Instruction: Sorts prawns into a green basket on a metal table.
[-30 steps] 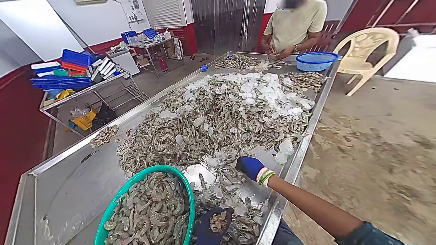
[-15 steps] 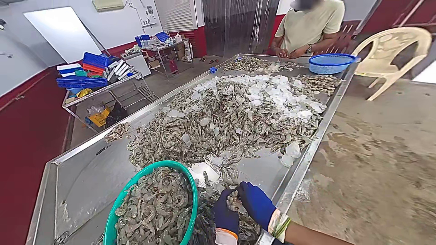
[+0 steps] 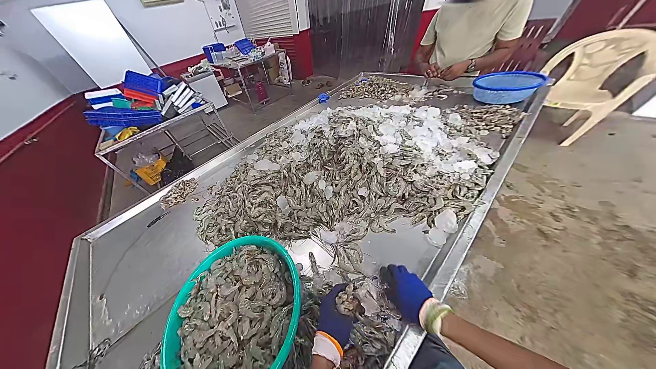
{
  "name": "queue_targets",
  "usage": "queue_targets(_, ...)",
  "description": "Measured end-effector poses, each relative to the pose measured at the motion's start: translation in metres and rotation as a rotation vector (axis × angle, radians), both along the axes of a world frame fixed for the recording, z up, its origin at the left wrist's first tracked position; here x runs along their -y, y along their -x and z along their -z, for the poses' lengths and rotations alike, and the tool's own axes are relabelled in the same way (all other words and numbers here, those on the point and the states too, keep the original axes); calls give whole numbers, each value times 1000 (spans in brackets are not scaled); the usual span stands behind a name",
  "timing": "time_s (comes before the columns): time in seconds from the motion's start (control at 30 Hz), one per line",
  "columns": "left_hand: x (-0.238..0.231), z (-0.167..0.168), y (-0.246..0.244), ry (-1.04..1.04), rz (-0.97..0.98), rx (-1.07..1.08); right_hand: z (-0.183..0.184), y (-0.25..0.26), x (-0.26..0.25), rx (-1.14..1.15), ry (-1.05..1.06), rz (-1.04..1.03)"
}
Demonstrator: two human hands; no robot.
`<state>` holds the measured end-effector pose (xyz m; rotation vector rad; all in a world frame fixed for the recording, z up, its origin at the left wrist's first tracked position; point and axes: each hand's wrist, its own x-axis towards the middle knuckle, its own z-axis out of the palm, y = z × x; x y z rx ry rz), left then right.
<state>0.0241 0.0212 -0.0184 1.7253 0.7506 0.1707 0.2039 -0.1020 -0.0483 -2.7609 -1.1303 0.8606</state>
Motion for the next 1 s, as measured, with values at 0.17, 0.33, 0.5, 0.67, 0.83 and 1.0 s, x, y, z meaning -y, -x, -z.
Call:
queue_targets(0.17,-2,7,1,-124,-15,63,-29,-11,-37,-61,-86,-345)
queue_targets(0.33,-3,16,2,-11,-115,51,19,-57,-83,124,-427,-595)
queue_targets(0.5,-2,12,-2,-118,-123,-65,22,-14,-29,185,-202,-485)
queue_targets(0.67,13,1,-25,-98,-115,-153,-33,42,-30,84,-127,-304)
queue_targets(0.83,4,-23,-13,-93,40,-265,-45,45,-35,162,-199,-421)
queue_targets(1.0,-8,-17,6,-36,10,-165,-43,10,-37,196,-159,-351)
